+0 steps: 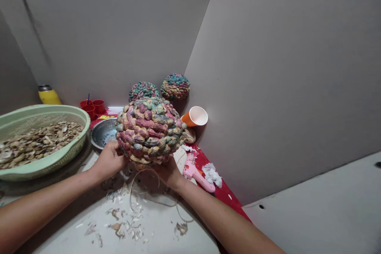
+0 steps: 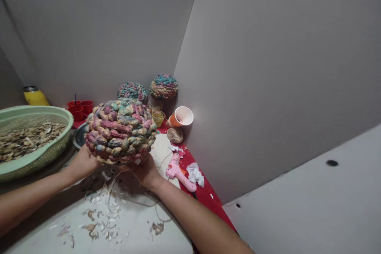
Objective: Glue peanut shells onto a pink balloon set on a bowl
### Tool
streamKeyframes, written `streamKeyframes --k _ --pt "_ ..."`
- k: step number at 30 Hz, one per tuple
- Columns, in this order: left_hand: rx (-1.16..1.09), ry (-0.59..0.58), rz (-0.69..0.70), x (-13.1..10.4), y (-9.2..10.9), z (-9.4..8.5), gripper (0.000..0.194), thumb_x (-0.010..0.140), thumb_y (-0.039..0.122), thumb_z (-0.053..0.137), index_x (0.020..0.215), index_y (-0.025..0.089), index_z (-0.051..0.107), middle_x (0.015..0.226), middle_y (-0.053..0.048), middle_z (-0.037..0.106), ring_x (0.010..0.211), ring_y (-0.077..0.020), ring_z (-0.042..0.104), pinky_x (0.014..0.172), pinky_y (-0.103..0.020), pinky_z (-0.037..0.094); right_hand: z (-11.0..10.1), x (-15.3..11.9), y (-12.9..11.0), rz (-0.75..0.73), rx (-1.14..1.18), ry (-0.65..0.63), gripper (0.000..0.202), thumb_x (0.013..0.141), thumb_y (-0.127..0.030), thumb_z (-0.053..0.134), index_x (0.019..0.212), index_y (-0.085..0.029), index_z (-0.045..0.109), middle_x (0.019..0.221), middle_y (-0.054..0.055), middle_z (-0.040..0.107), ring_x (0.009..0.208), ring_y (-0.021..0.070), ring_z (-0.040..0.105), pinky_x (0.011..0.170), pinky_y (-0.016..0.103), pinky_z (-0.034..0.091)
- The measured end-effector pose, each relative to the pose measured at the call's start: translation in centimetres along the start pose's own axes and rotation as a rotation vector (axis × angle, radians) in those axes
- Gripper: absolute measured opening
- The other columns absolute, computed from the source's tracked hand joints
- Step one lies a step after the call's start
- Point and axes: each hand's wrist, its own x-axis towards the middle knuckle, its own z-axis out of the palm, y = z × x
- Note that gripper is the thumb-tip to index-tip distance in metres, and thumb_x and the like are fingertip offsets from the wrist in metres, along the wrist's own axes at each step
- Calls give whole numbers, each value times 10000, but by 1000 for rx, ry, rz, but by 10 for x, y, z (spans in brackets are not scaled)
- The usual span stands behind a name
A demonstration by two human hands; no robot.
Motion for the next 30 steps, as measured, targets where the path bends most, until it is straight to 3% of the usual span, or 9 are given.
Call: streamKeyframes --k 3,9,14,17,19,22,25,28,30 --pt "54 3 69 -11 -6 -7 175 782 263 600 807 138 721 756 -47 741 703 -197 669 662 -287 560 0 -1 -2 -36 -19 15 444 719 -356 795 1145 -268 705 1217 35 680 1133 301 618 998 432 490" --pt "218 185 114 -18 -15 -25 181 803 306 617 854 156 704 839 -59 738 760 -197 681 717 -288 551 -2 1 -9 -85 -55 -13 262 778 -302 713 1033 -243 730 1123 53 719 1119 294 625 1024 431 461" --pt "206 443 93 -16 -7 -46 178 797 335 660 890 186 689 867 -23 706 710 -163 650 661 -265 554 -2 0 -11 -64 -65 -15 300 775 -344 711 1047 -217 718 1177 67 698 1143 286 613 1035 425 452" --pt "274 618 190 -22 4 -57 145 807 290 676 926 208 676 933 -14 672 786 -153 628 776 -290 555 -2 0 -9 -48 -44 -17 377 768 -344 732 1126 -229 703 1216 56 680 1110 286 633 1018 424 468" --pt "271 648 243 -28 8 -59 273 804 255 689 1070 225 635 1060 -22 641 820 -148 631 845 -322 553 -1 1 -8 -39 -13 -17 418 765 -359 743 1165 -244 695 1246 42 663 1126 294 625 1017 430 469" --pt "242 363 161 -37 1 -47 559 818 290 672 1337 232 474 1320 -96 552 1024 -217 648 990 -419 504 0 1 -11 -23 28 -9 431 754 -418 756 1150 -254 711 1248 25 660 1196 314 579 1037 445 449" --pt "367 46 39 -44 -13 -24 712 785 395 684 1404 166 417 1423 -175 488 1326 -356 454 1117 -540 346 3 1 -18 -11 43 -10 395 747 -474 757 1081 -264 743 1191 15 691 1193 320 581 1036 447 447" --pt "350 -119 42 -44 -17 0 688 787 390 667 1390 156 432 1386 -178 527 1349 -363 424 1123 -526 338 5 1 -25 2 41 -19 324 752 -496 752 977 -264 771 1065 22 737 1078 317 644 992 452 477" --pt "330 -135 54 -43 -15 12 663 795 370 660 1384 165 434 1352 -167 555 1316 -349 462 1098 -500 377 5 1 -26 -19 45 -29 288 757 -492 752 922 -257 778 1004 30 749 1015 308 667 971 446 488"
